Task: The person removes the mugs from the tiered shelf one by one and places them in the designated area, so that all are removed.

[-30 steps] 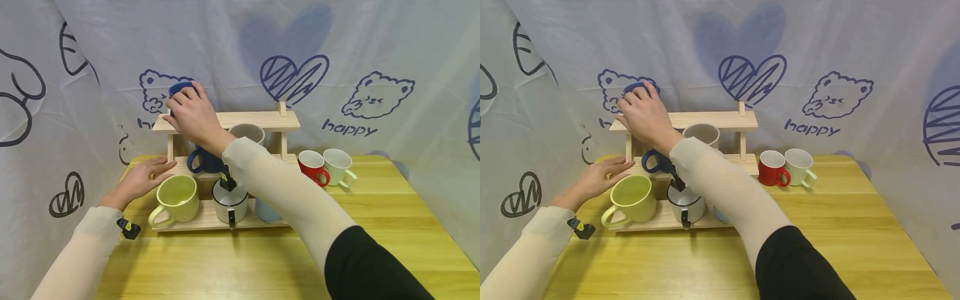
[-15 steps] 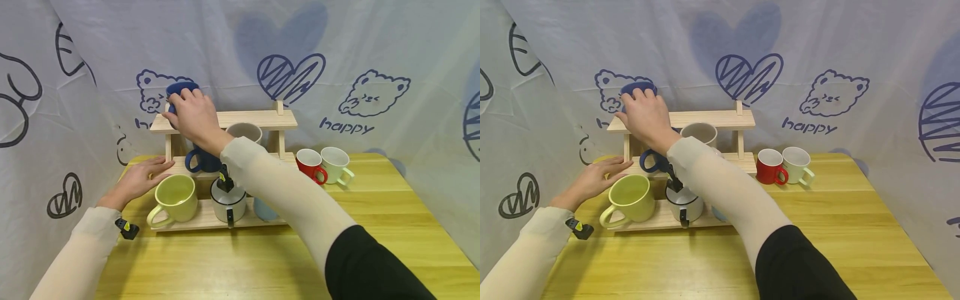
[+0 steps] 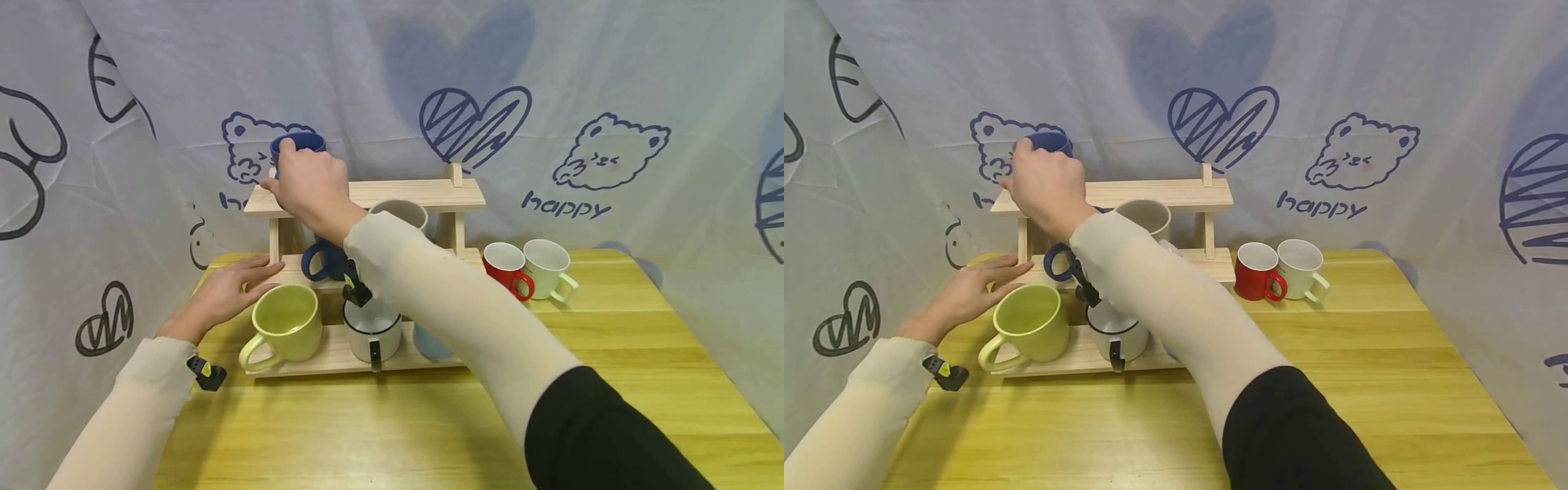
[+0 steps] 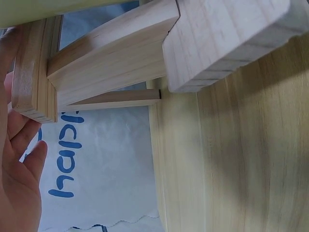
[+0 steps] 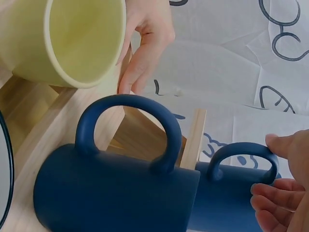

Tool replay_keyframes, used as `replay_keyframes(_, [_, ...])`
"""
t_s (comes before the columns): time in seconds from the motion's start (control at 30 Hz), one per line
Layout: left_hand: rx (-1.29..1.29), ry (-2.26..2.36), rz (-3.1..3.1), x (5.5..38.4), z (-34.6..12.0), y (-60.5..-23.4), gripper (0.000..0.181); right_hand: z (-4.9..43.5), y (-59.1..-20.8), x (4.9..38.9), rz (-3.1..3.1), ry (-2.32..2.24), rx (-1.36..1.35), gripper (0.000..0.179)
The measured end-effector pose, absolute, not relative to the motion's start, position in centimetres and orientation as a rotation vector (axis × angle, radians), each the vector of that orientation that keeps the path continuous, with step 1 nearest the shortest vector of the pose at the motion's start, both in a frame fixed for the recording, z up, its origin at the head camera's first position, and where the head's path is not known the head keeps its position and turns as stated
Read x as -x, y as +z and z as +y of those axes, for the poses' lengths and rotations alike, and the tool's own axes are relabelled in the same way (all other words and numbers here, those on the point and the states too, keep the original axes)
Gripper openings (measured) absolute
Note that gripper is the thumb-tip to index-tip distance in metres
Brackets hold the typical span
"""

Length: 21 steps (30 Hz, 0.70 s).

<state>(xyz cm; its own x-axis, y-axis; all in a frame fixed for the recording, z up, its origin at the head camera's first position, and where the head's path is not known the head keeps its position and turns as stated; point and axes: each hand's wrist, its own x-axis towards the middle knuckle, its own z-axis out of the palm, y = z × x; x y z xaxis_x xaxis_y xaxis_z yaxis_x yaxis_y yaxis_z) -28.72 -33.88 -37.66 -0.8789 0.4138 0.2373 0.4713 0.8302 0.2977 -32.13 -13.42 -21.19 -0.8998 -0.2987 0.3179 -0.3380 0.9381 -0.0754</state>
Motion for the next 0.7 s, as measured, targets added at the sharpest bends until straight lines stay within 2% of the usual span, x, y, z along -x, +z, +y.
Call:
replay_keyframes(0.43, [0.685, -0.512, -2.867, 28.5, -33.8, -37.5, 0.049, -12.4, -21.9, 32.4, -2.758, 0.110, -0.508, 0.061])
replay_keyframes(0.7, [0.696, -0.525, -2.864, 28.5, -33.8, -37.5, 0.049, -11.1, -22.7, 32.9, -2.649, 0.095, -0.586, 0.050])
